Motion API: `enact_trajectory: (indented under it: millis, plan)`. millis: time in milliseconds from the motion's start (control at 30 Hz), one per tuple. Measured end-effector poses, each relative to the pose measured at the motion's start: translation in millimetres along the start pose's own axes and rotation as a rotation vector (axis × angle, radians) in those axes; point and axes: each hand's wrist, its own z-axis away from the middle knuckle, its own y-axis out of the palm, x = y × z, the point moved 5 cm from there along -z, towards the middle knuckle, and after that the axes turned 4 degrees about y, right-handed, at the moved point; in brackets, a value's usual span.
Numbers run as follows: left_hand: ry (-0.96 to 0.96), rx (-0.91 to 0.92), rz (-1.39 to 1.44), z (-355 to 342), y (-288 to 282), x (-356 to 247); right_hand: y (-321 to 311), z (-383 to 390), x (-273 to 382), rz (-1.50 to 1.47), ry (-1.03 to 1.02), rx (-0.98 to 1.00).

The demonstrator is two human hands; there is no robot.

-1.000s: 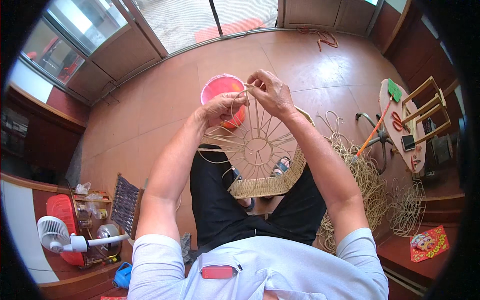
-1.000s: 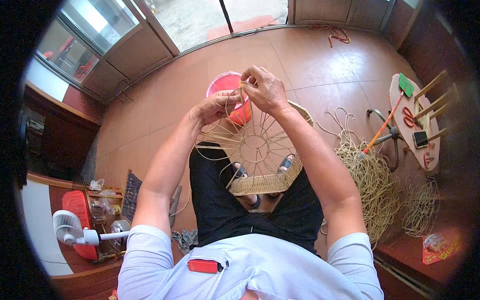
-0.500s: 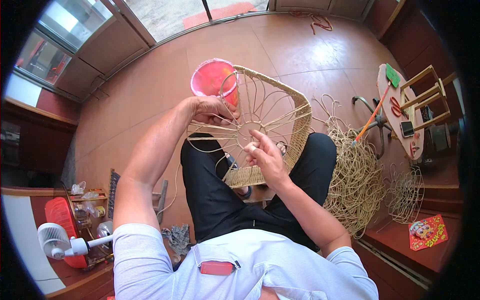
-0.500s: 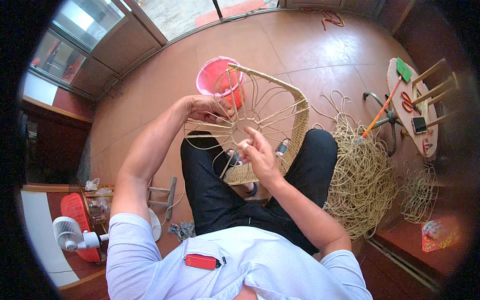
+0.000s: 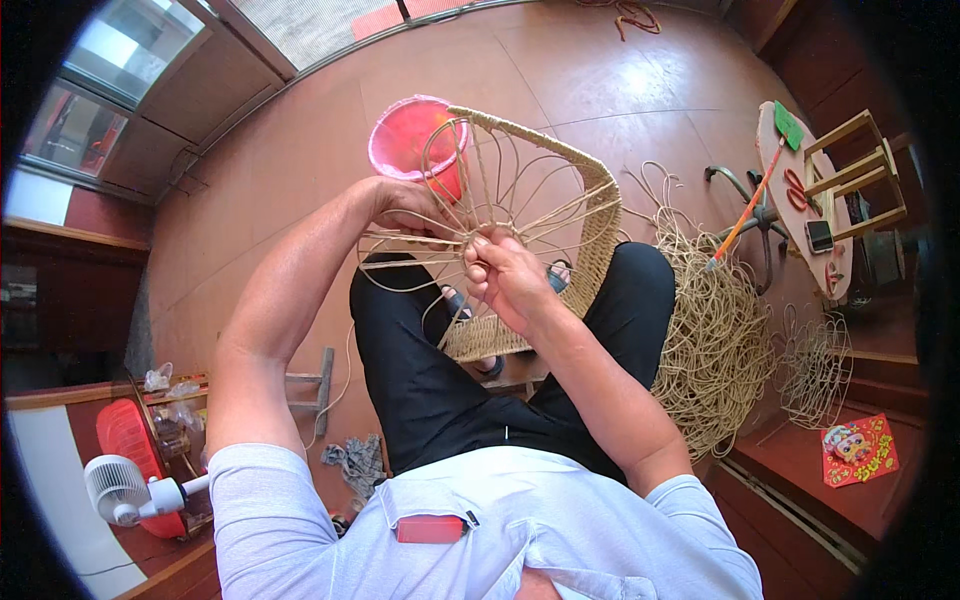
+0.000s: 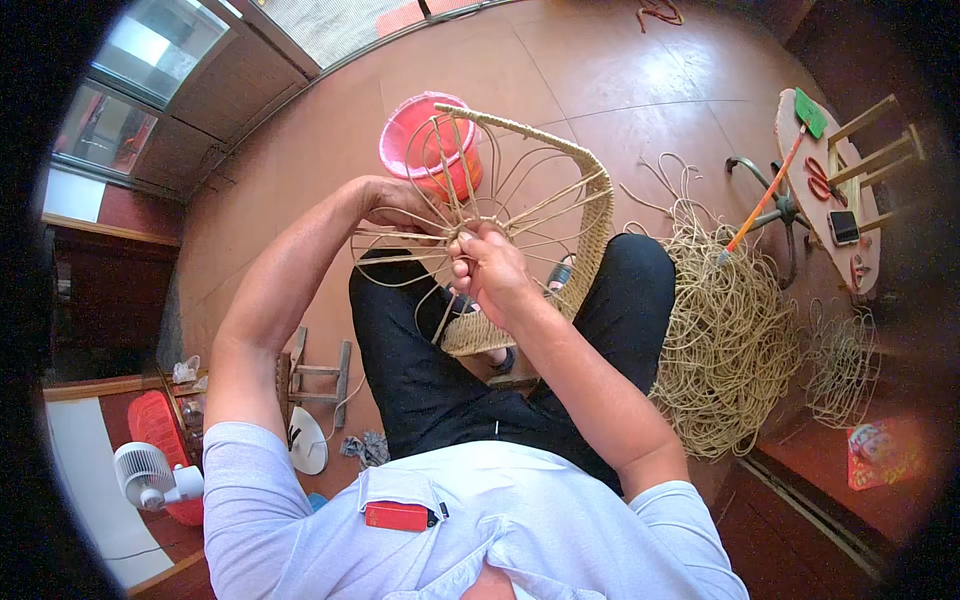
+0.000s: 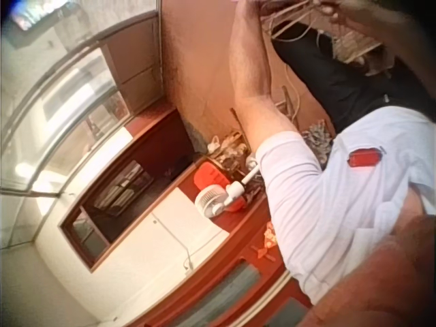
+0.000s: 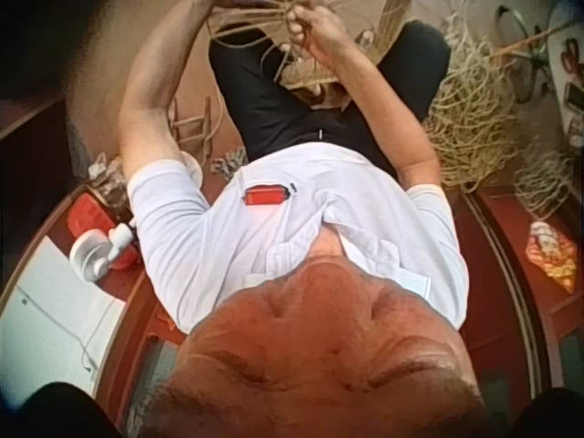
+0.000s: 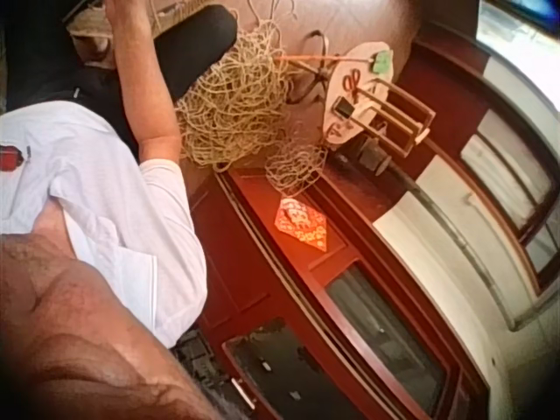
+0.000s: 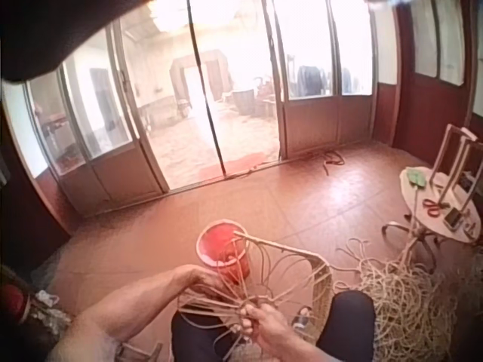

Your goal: The person is weaving a straw basket by hand, threading and securing straw fibers onto a structural wire frame.

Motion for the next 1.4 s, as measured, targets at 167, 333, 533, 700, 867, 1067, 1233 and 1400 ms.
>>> enact_trajectory:
  millis: [167,333,533,700,867,1067,1233,1400]
  plan:
    - [-0.027,0.010,-0.198,11.6,6.4,-17.9,8.7,-3.3,0.2,0.074,0.065,-0.043]
    - [0.203,-0.161,-0.460,13.6,1.9,-36.1,4.7,7.0,-5.4,0.117,-0.010,-0.110]
    - [0.488,-1.054,-0.756,75.5,-2.3,-50.8,-13.6,43.2,-7.4,0.333,-0.107,-0.107]
    - [0.482,-1.473,-0.480,128.5,106.4,-48.2,-11.6,93.6,-11.0,1.044,-0.430,-0.161]
    - [0.479,-1.248,-0.336,49.1,171.8,-15.3,-20.0,139.6,-52.6,1.273,-0.559,-0.050]
    - [0.484,-1.309,-0.401,43.3,183.4,-11.2,-35.1,162.3,-49.1,1.414,-0.574,-0.023]
    - [0.608,-1.319,-0.392,68.2,188.0,-12.4,8.8,146.7,41.9,1.729,-1.138,-0.235]
    - [0.646,-1.099,-0.050,96.8,196.6,-21.2,44.3,94.5,76.9,1.742,-1.434,-0.115]
